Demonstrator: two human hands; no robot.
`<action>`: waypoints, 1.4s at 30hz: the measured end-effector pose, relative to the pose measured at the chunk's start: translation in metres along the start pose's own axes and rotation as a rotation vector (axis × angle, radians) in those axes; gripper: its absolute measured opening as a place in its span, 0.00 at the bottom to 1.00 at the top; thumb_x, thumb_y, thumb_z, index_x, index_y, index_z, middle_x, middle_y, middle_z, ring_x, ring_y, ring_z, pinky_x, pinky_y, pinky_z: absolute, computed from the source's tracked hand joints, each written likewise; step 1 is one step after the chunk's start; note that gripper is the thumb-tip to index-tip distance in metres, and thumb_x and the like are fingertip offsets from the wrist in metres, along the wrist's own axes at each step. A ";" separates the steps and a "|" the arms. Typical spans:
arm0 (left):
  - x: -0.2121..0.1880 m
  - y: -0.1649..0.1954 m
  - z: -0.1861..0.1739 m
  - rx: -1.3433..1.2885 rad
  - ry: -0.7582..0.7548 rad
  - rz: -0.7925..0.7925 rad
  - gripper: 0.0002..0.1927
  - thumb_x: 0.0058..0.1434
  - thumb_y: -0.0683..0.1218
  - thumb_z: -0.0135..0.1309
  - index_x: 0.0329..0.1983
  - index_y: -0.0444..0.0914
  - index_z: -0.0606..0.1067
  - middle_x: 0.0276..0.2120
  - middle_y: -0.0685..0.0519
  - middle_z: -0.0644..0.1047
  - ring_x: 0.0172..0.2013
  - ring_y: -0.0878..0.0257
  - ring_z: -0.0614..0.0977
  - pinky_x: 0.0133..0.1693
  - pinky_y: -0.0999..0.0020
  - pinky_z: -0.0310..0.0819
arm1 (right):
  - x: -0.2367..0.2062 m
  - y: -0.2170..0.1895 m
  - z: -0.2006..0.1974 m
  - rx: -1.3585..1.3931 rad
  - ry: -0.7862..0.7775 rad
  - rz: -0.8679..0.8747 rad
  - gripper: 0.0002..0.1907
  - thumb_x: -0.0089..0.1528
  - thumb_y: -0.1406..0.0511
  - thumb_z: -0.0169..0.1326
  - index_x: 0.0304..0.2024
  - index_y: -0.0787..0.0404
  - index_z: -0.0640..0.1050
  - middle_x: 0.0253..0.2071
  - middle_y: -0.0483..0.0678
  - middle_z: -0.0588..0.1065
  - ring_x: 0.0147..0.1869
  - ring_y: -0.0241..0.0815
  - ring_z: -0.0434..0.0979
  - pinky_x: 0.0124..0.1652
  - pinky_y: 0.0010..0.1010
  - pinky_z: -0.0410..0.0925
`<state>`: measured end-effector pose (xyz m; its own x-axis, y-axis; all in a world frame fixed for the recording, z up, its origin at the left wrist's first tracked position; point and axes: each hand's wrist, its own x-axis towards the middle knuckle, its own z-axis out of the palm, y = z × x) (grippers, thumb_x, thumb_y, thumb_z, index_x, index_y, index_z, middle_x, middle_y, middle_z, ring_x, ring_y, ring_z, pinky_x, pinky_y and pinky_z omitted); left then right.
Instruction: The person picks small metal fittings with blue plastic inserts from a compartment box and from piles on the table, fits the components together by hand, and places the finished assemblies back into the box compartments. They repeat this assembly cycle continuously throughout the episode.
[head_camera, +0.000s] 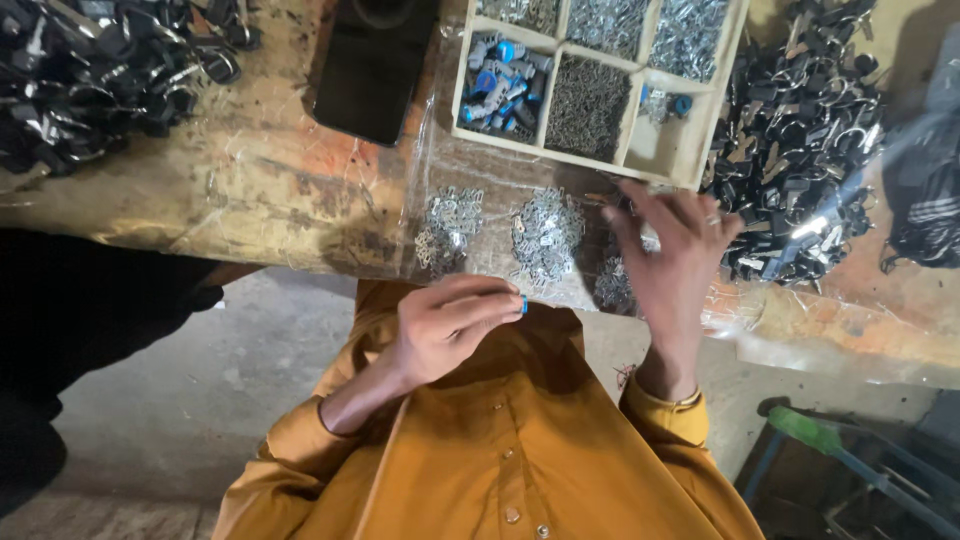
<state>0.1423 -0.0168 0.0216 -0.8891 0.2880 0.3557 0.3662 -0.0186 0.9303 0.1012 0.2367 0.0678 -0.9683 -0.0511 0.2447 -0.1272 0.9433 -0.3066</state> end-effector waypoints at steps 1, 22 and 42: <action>0.000 0.004 0.000 -0.041 0.021 -0.086 0.11 0.63 0.36 0.65 0.48 0.34 0.81 0.47 0.47 0.82 0.41 0.63 0.87 0.40 0.72 0.86 | 0.005 0.004 0.000 -0.074 0.012 -0.030 0.12 0.60 0.63 0.71 0.45 0.56 0.86 0.37 0.44 0.77 0.43 0.42 0.73 0.48 0.44 0.61; 0.012 0.009 0.009 -0.934 0.159 -0.706 0.24 0.60 0.32 0.63 0.30 0.41 0.58 0.44 0.30 0.82 0.40 0.55 0.87 0.37 0.67 0.85 | -0.059 -0.031 0.009 1.003 -0.091 -0.042 0.10 0.56 0.76 0.67 0.38 0.64 0.81 0.43 0.55 0.82 0.46 0.47 0.86 0.42 0.30 0.80; 0.001 0.013 0.007 -0.858 0.148 -0.722 0.27 0.61 0.34 0.64 0.28 0.42 0.55 0.42 0.32 0.83 0.40 0.54 0.88 0.38 0.65 0.86 | -0.079 -0.035 0.024 0.999 -0.002 -0.088 0.09 0.57 0.75 0.66 0.37 0.66 0.79 0.41 0.57 0.81 0.44 0.48 0.86 0.40 0.30 0.79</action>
<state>0.1481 -0.0102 0.0337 -0.8608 0.3822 -0.3360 -0.5051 -0.5611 0.6558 0.1769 0.1998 0.0371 -0.9469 -0.1089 0.3026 -0.3201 0.2278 -0.9196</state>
